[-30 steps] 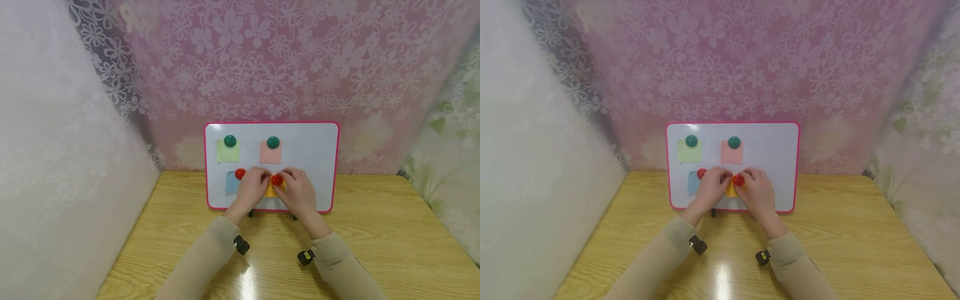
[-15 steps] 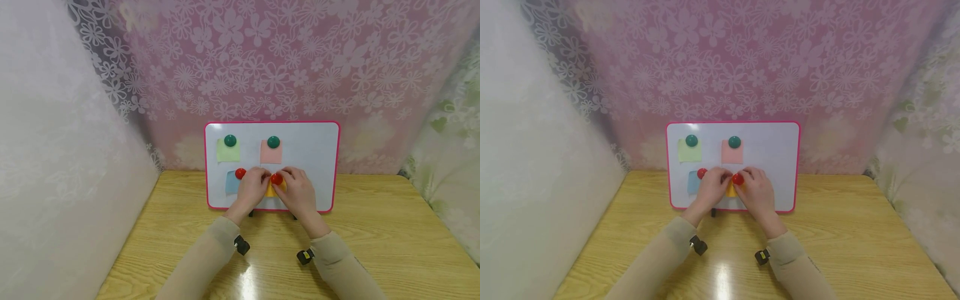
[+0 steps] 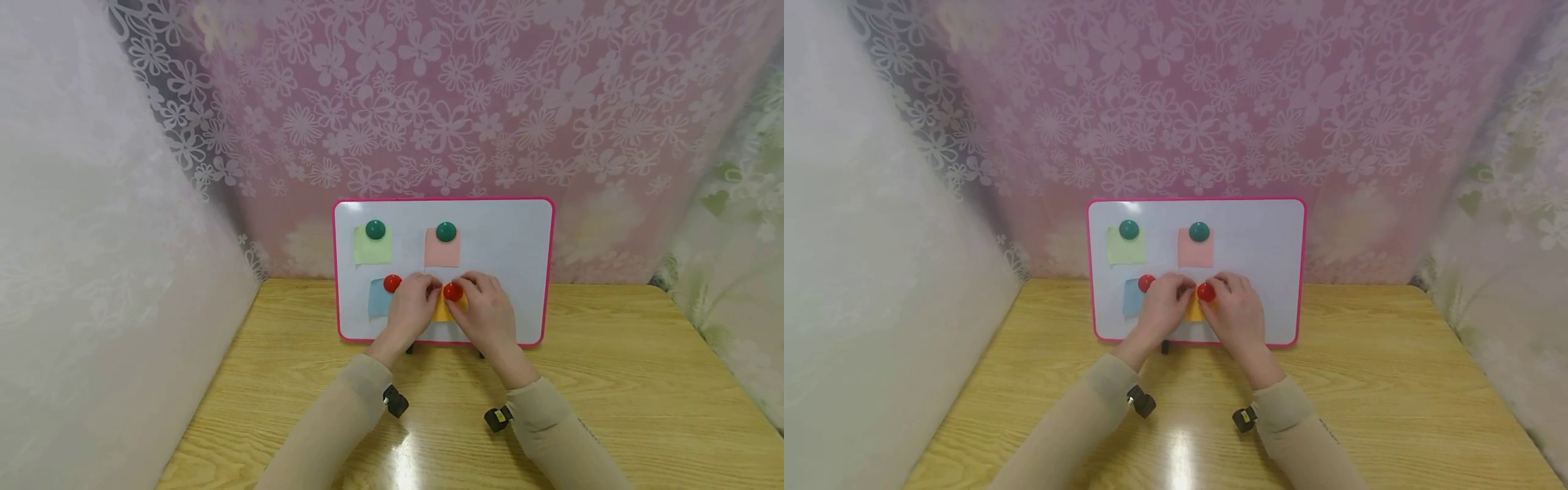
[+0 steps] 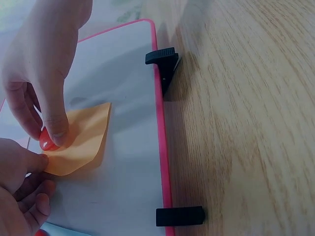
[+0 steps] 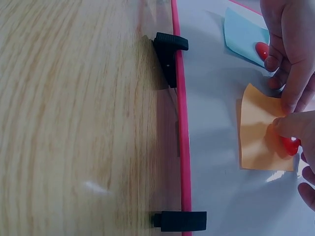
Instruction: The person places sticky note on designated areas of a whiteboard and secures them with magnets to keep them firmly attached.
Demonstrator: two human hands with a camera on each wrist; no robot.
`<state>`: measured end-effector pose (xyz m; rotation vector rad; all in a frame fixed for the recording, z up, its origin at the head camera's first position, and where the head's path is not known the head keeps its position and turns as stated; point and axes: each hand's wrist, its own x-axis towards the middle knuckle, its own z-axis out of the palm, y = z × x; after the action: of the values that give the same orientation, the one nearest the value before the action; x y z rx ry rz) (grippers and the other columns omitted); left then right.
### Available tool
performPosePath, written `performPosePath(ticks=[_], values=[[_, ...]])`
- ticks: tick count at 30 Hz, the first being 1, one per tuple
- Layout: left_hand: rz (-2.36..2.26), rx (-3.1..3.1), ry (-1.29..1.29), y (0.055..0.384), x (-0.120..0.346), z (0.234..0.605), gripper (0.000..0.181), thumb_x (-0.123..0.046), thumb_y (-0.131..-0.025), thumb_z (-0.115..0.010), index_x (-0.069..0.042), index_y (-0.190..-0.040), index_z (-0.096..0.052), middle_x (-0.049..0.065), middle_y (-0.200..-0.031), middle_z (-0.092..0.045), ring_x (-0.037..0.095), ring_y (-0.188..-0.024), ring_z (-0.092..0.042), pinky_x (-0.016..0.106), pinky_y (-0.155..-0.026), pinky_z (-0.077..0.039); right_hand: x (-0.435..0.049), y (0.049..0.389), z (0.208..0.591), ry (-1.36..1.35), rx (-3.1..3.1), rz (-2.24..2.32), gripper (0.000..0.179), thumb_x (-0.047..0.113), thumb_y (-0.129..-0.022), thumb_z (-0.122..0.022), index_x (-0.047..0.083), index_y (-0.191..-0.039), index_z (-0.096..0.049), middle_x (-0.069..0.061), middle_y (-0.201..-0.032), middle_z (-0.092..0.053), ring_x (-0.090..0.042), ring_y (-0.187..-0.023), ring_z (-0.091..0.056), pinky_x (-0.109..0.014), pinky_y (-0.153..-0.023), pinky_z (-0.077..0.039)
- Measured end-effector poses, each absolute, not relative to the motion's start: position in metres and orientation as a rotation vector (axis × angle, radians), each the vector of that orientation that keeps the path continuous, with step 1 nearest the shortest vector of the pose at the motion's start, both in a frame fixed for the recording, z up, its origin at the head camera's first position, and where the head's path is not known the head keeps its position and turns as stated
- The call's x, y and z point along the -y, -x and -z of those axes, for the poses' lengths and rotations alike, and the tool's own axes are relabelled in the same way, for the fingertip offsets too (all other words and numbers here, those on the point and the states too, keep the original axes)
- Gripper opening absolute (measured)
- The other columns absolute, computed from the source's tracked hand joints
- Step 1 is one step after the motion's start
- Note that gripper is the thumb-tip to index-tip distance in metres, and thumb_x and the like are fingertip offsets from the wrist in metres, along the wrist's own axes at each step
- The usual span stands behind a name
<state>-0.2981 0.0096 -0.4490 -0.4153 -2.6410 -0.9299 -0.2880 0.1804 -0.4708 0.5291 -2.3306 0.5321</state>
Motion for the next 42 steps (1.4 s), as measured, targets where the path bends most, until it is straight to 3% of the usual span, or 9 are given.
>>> performPosePath(ticks=[22,42], values=[[0.867,2.605,0.426,0.296,-0.009,0.453,0.013,-0.020,-0.103,-0.076,-0.011,-0.111,-0.080,0.001,-0.106,-0.072,0.014,-0.091,-0.064,0.019,-0.081,-0.056,-0.184,0.285,0.473,-0.538,2.304,-0.533,0.045,0.020,-0.084,-0.094,-0.002,-0.118,-0.075,-0.020,-0.119,-0.068,-0.040,-0.110,-0.063,-0.051,-0.090,-0.060],[0.808,2.520,0.461,0.285,0.002,0.467,0.020,-0.019,-0.102,-0.075,-0.010,-0.120,-0.077,0.003,-0.116,-0.070,0.020,-0.107,-0.065,0.030,-0.093,-0.058,-0.198,0.277,0.473,-0.563,2.308,-0.550,0.042,0.020,-0.084,-0.093,0.000,-0.117,-0.076,-0.020,-0.120,-0.068,-0.040,-0.110,-0.063,-0.052,-0.089,-0.061]])
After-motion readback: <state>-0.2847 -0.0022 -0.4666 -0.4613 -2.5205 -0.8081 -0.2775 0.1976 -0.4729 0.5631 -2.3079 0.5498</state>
